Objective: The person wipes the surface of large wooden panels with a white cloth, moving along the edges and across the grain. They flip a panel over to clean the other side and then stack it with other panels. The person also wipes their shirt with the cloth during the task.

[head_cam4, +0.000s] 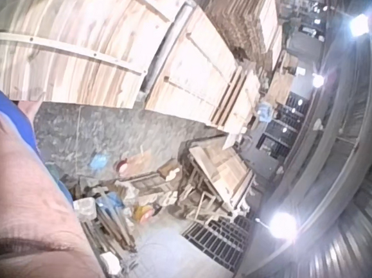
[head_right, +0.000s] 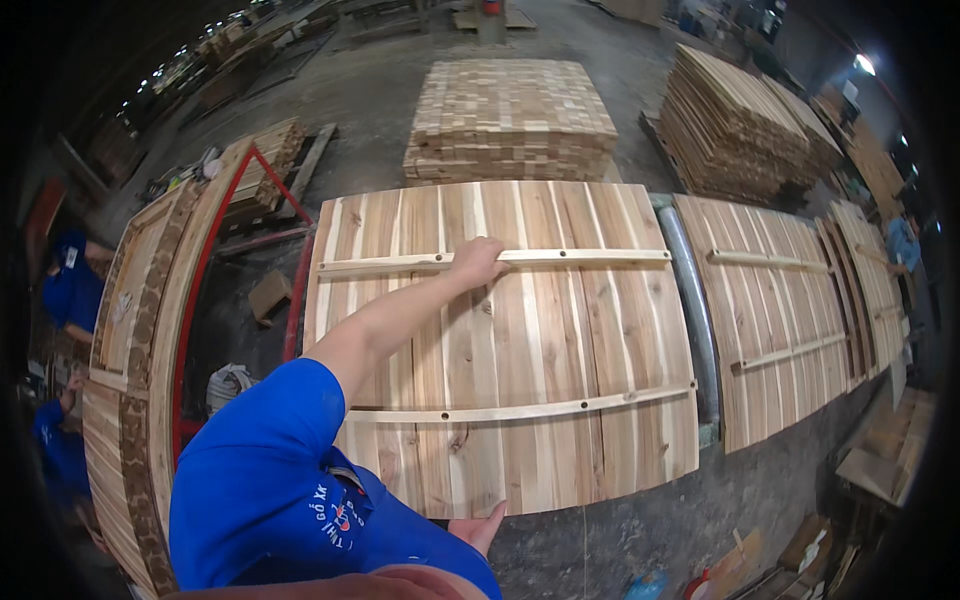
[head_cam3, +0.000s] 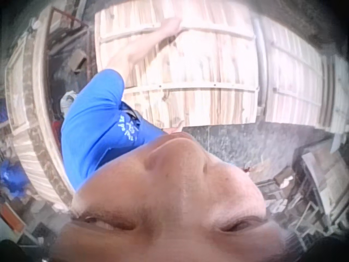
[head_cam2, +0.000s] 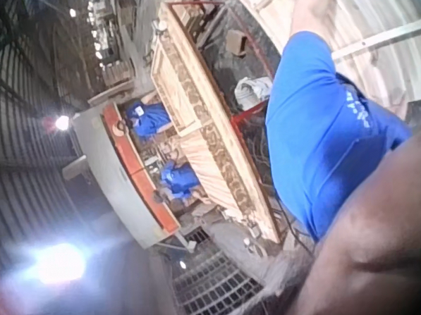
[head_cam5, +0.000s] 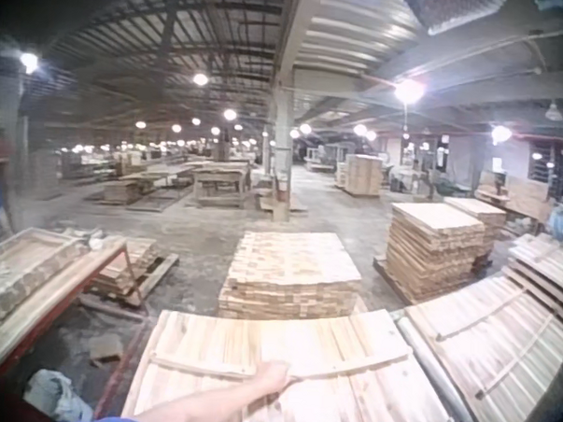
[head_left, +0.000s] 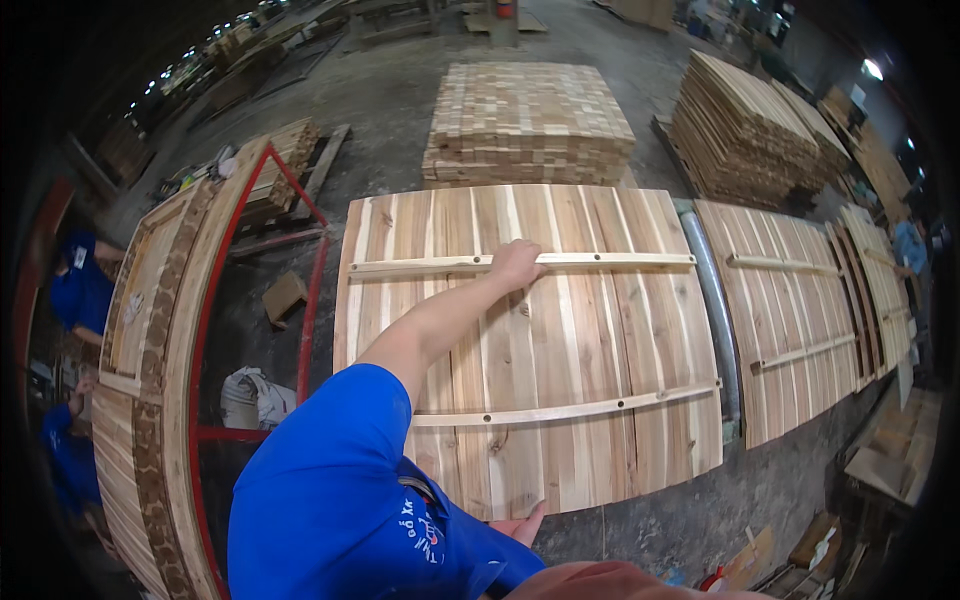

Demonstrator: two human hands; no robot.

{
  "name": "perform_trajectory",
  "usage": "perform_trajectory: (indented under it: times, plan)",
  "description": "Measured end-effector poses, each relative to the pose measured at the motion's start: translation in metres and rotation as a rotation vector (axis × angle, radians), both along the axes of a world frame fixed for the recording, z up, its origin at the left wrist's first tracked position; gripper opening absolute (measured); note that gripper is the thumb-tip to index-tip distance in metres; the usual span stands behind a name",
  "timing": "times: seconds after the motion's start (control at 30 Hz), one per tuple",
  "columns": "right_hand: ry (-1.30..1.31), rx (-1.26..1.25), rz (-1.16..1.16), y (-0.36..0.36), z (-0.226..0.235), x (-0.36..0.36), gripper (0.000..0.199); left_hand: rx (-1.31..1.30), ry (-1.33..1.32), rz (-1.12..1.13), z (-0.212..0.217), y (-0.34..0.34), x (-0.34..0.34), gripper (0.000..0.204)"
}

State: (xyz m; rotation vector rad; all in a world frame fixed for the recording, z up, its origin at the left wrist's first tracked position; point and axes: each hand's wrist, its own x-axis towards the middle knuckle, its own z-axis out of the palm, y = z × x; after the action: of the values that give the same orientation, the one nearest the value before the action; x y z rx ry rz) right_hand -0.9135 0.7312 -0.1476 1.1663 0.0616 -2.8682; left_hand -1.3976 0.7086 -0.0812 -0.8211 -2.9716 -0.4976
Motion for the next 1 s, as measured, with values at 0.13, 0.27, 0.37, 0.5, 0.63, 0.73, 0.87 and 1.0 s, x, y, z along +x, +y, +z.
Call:
perform_trajectory:
  times: [0.13, 0.27, 0.37, 0.5, 0.63, 0.73, 0.87, 1.0]
  plan:
    - [0.034, -0.095, -0.006, -0.015, -0.027, 0.004, 0.084, 0.075, 0.146, 0.010, 0.060, -0.035, 0.017, 0.026]
    - [0.052, 0.032, -0.010, -0.066, -0.003, 0.008, 0.085, 0.182, 0.332, 0.031, 0.150, -0.115, 0.044, 0.022]
    - [0.047, 0.338, -0.093, -0.106, 0.046, -0.020, 0.083, 0.287, 0.572, 0.077, 0.223, -0.184, 0.072, 0.017]
    - [0.227, 0.359, -0.181, -0.121, 0.077, -0.043, 0.081, 0.477, 0.892, 0.126, 0.319, -0.287, 0.131, 0.021]
    - [0.430, 1.122, -0.144, -0.178, 0.140, -0.072, 0.079, 0.664, 1.179, 0.224, 0.390, -0.420, 0.191, 0.030]
    - [0.553, 0.861, -0.223, -0.220, 0.209, -0.106, 0.071, 0.745, 1.126, 0.399, 0.431, -0.516, 0.230, 0.028]
    - [0.573, 2.427, -0.527, -0.221, 0.291, -0.153, 0.060, 1.022, 1.289, 0.586, 0.457, -0.612, 0.258, 0.015]
    - [0.914, 1.192, -0.585, -0.284, 0.455, -0.218, 0.042, 1.050, 1.796, 0.470, 0.464, -0.747, 0.249, 0.020]
